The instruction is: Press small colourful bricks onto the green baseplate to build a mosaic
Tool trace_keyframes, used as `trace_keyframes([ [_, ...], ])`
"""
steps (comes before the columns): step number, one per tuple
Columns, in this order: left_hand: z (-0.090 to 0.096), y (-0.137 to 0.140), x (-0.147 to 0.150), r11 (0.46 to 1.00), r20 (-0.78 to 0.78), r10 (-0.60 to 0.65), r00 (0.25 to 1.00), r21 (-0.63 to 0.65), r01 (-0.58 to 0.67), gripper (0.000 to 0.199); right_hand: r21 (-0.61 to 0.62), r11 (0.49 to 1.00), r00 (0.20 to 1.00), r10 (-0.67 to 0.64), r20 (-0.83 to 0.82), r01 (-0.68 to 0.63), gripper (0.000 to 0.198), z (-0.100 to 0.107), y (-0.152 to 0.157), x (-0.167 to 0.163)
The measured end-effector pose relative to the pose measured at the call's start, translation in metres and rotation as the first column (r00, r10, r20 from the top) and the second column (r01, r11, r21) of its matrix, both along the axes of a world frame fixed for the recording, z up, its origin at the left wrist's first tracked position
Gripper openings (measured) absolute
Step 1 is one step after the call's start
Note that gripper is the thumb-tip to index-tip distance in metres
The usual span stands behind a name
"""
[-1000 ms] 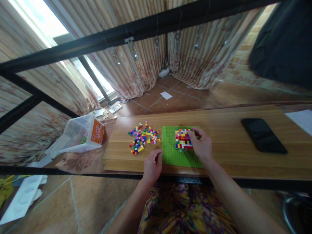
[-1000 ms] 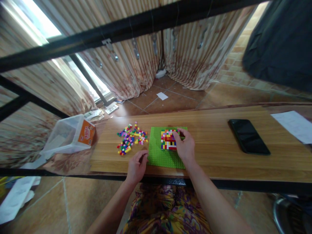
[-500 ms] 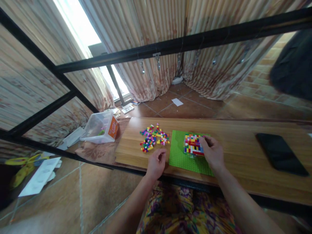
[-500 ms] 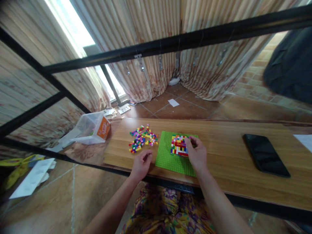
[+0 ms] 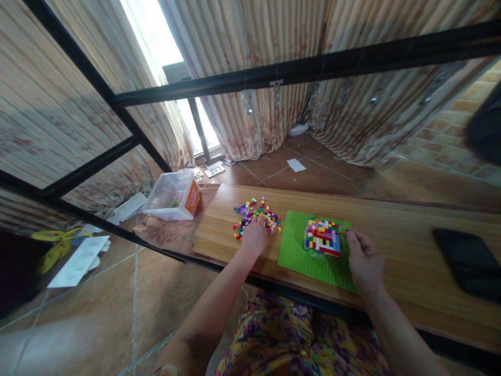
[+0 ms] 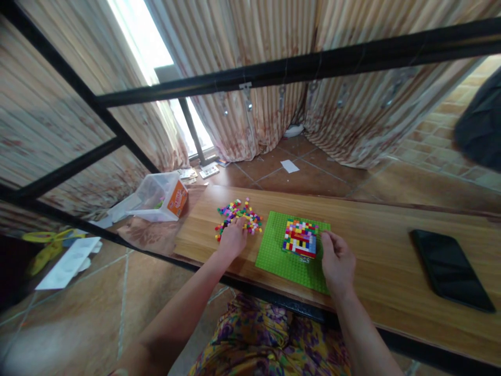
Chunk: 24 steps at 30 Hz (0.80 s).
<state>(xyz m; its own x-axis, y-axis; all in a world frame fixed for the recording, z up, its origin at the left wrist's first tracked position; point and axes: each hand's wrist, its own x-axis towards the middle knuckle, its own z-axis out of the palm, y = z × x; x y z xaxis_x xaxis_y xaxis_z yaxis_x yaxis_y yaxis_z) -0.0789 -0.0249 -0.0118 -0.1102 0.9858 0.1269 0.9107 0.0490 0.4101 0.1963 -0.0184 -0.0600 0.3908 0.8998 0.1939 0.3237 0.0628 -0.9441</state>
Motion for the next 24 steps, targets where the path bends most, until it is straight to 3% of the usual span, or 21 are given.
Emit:
trace_keyframes([
  [6,-0.005,-0.01,-0.001,0.998,0.07,-0.023,0.997,0.053,0.019,0.031,-0.026,0.994,0.993,-0.103,0.06,0.105,0.045,0.025,-0.017,-0.002],
  [10,0.004,-0.033,0.008,0.972,0.289,-0.131,0.948,0.227,0.065,0.039,0.038,0.999,0.991,0.026,0.132,-0.031,0.037,0.048,-0.039,-0.023],
  [15,0.028,-0.053,0.031,0.947,0.424,-0.274,0.863,0.274,0.166,0.037,-0.051,0.939,0.934,0.332,-0.13,-0.341,0.037,0.063,-0.057,-0.066],
  [20,0.043,-0.061,0.044,0.922,0.536,-0.38,0.753,0.287,0.261,0.036,-0.039,0.911,0.867,0.376,-0.328,-0.41,0.034,0.073,-0.057,-0.082],
  [24,0.046,-0.064,0.047,0.923,0.641,-0.384,0.664,0.282,0.261,0.034,-0.025,0.889,0.819,0.41,-0.401,-0.457,0.03,0.082,-0.06,-0.079],
])
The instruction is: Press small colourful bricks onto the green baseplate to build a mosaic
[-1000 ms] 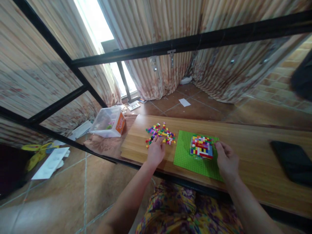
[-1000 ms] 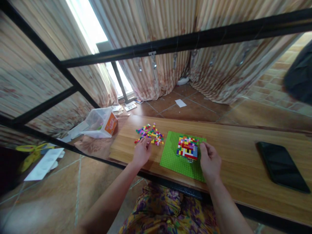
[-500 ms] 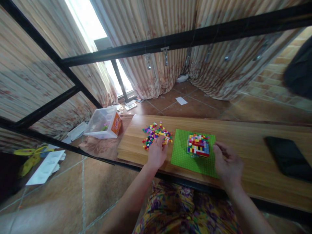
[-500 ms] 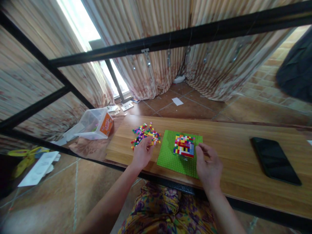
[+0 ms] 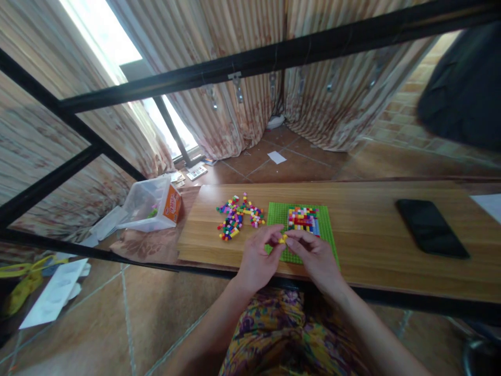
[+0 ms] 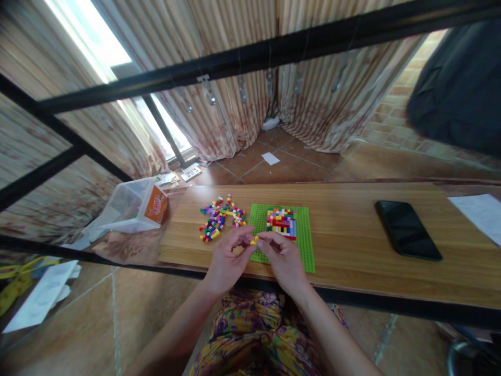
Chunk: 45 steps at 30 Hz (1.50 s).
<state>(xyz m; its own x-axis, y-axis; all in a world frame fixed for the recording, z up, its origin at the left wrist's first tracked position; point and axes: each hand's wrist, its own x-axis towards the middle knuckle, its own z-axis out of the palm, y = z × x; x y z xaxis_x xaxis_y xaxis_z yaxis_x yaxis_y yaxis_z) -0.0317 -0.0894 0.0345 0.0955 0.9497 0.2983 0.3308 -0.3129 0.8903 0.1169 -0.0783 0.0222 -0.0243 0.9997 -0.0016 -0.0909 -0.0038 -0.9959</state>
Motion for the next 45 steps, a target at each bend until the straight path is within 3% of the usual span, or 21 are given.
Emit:
trace_keyframes([
  [7,0.004,-0.003,0.004,0.998,0.169,0.01,0.986,-0.055,0.0,0.031,0.125,0.992,0.999,0.016,0.043,-0.021,0.018,0.009,-0.01,0.006],
  [12,0.004,-0.004,0.008,0.995,0.227,-0.034,0.973,-0.086,0.055,0.027,0.16,0.986,0.987,0.028,0.16,-0.054,0.017,0.008,-0.016,0.012],
  [16,-0.001,-0.004,0.013,0.978,0.31,-0.023,0.951,-0.192,0.087,0.026,0.188,0.982,0.965,-0.025,0.262,-0.025,0.016,0.007,-0.021,0.02],
  [19,-0.006,-0.003,0.018,0.943,0.463,0.013,0.886,-0.3,0.143,0.03,0.233,0.972,0.946,-0.061,0.318,-0.016,0.014,0.006,-0.024,0.024],
  [23,-0.005,-0.003,0.022,0.869,0.669,0.092,0.737,-0.415,0.268,0.034,0.276,0.961,0.933,-0.096,0.346,-0.004,0.012,0.004,-0.027,0.028],
  [29,0.005,-0.004,0.021,0.753,0.771,0.149,0.619,-0.494,0.434,0.044,0.271,0.961,0.945,-0.031,0.326,-0.062,0.019,0.009,-0.028,0.035],
  [39,0.0,-0.003,0.026,0.645,0.755,0.16,0.636,-0.568,0.512,0.05,0.19,0.971,0.929,0.067,0.363,-0.144,0.012,0.013,-0.025,0.052],
  [45,-0.001,-0.005,0.033,0.654,0.684,0.128,0.719,-0.603,0.457,0.049,0.162,0.974,0.899,0.077,0.43,-0.161,0.018,0.006,-0.026,0.057],
])
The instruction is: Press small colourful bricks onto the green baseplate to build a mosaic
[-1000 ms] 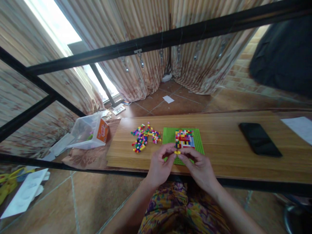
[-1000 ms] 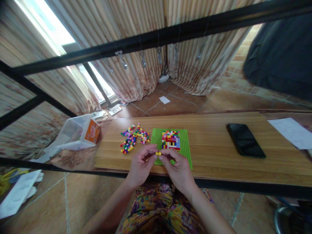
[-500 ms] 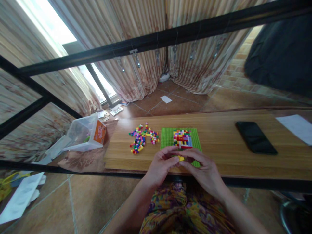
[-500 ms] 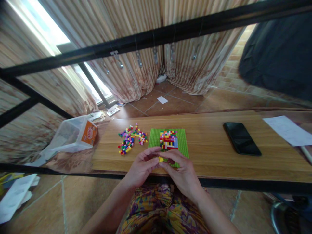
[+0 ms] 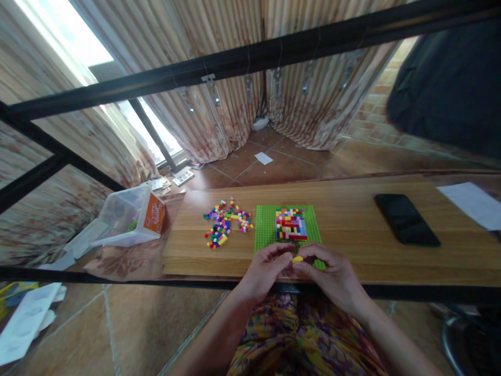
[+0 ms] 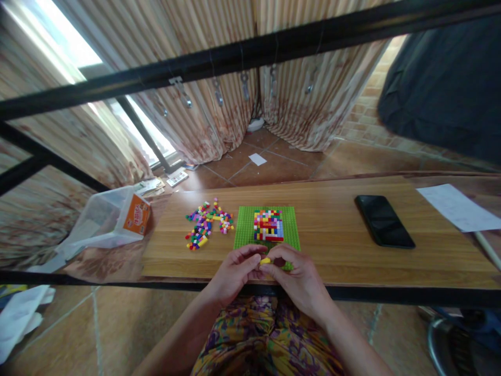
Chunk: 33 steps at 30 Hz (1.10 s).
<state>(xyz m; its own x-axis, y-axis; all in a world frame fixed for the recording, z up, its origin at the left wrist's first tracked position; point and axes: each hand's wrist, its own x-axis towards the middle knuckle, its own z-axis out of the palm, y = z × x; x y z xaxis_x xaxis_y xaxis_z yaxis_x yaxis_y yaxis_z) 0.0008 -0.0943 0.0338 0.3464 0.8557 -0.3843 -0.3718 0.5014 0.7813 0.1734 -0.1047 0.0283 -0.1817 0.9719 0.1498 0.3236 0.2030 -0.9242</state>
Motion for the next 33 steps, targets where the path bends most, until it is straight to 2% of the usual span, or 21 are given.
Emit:
trace_keyframes([
  [3,-0.004,0.0,-0.002,0.998,-0.101,0.021,0.995,0.066,-0.014,0.043,0.057,0.994,0.99,-0.099,0.098,0.093,0.022,-0.008,0.012,0.01],
  [6,-0.014,0.003,-0.01,0.989,-0.227,0.09,0.97,0.137,-0.059,0.036,0.172,0.963,0.94,-0.245,0.236,0.208,0.025,-0.018,0.037,0.026],
  [8,-0.023,0.006,-0.016,0.985,-0.279,0.13,0.951,0.147,-0.091,0.034,0.232,0.952,0.894,-0.275,0.353,0.201,0.027,-0.023,0.056,0.035],
  [11,-0.035,0.008,-0.028,0.98,-0.317,0.193,0.929,0.114,-0.165,0.033,0.296,0.947,0.825,-0.262,0.5,0.121,0.026,-0.029,0.079,0.042],
  [16,-0.039,0.007,-0.042,0.966,-0.311,0.254,0.916,0.044,-0.253,0.035,0.316,0.949,0.734,-0.212,0.645,-0.003,0.025,-0.032,0.094,0.04],
  [21,-0.037,0.008,-0.043,0.967,-0.302,0.253,0.919,0.046,-0.251,0.035,0.277,0.961,0.762,-0.191,0.619,0.016,0.023,-0.029,0.097,0.039],
  [28,-0.043,0.011,-0.043,0.973,-0.336,0.23,0.914,0.072,-0.218,0.033,0.122,0.975,0.856,-0.223,0.467,0.188,0.024,-0.026,0.101,0.038],
  [31,-0.04,0.018,-0.041,0.958,-0.427,0.261,0.866,0.224,-0.179,0.024,0.063,0.974,0.886,-0.226,0.404,0.219,0.026,-0.032,0.101,0.037],
  [33,-0.031,0.03,-0.036,0.911,-0.521,0.311,0.795,0.403,-0.092,0.018,0.047,0.964,0.895,-0.261,0.363,0.262,0.028,-0.035,0.1,0.035],
])
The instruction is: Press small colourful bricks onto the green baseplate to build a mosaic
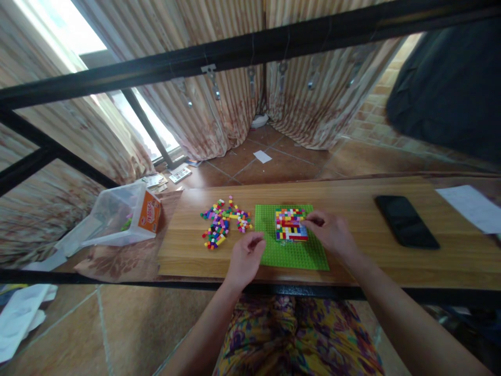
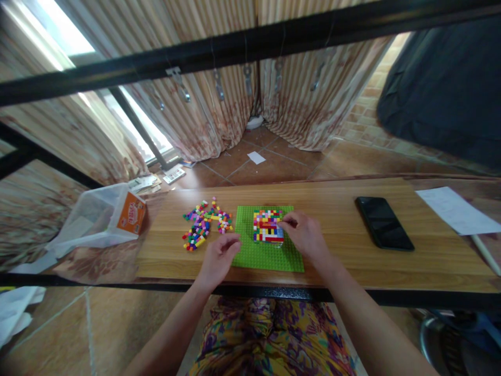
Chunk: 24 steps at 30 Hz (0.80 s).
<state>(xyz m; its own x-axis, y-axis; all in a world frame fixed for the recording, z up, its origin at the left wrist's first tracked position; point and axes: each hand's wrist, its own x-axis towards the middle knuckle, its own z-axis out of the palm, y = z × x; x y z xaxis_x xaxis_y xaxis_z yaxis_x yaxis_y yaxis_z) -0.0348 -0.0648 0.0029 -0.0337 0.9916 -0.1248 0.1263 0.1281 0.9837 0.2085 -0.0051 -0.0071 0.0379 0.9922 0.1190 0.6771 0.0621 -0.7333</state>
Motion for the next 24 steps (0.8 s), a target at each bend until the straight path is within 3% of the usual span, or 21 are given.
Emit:
trace_keyframes([
  [2,0.014,0.017,0.01,0.985,-0.193,-0.025,0.981,0.162,0.057,0.019,-0.004,0.999,0.998,-0.037,-0.042,0.037,0.029,-0.002,-0.002,-0.001],
  [4,0.028,0.037,0.025,0.942,-0.4,-0.004,0.916,0.306,0.137,0.023,-0.008,0.998,0.995,-0.063,-0.081,0.062,0.031,-0.003,-0.004,-0.002],
  [6,0.038,0.059,0.041,0.901,-0.55,-0.003,0.835,0.361,0.241,0.03,-0.003,0.997,0.989,-0.081,-0.121,0.081,0.033,-0.003,-0.009,-0.001],
  [9,0.04,0.085,0.063,0.896,-0.692,-0.073,0.718,0.271,0.352,0.039,0.006,0.994,0.982,-0.107,-0.156,0.109,0.035,-0.003,-0.019,0.004],
  [13,0.035,0.099,0.078,0.909,-0.775,-0.165,0.61,0.121,0.399,0.044,0.001,0.991,0.977,-0.131,-0.17,0.133,0.037,-0.006,-0.034,0.015],
  [18,0.035,0.099,0.081,0.9,-0.784,-0.224,0.579,0.061,0.431,0.034,-0.023,0.987,0.965,-0.16,-0.207,0.158,0.035,-0.013,-0.047,0.024],
  [24,0.031,0.096,0.081,0.86,-0.824,-0.197,0.531,0.115,0.497,0.03,-0.014,0.989,0.952,-0.146,-0.268,0.148,0.035,-0.012,-0.044,0.014],
])
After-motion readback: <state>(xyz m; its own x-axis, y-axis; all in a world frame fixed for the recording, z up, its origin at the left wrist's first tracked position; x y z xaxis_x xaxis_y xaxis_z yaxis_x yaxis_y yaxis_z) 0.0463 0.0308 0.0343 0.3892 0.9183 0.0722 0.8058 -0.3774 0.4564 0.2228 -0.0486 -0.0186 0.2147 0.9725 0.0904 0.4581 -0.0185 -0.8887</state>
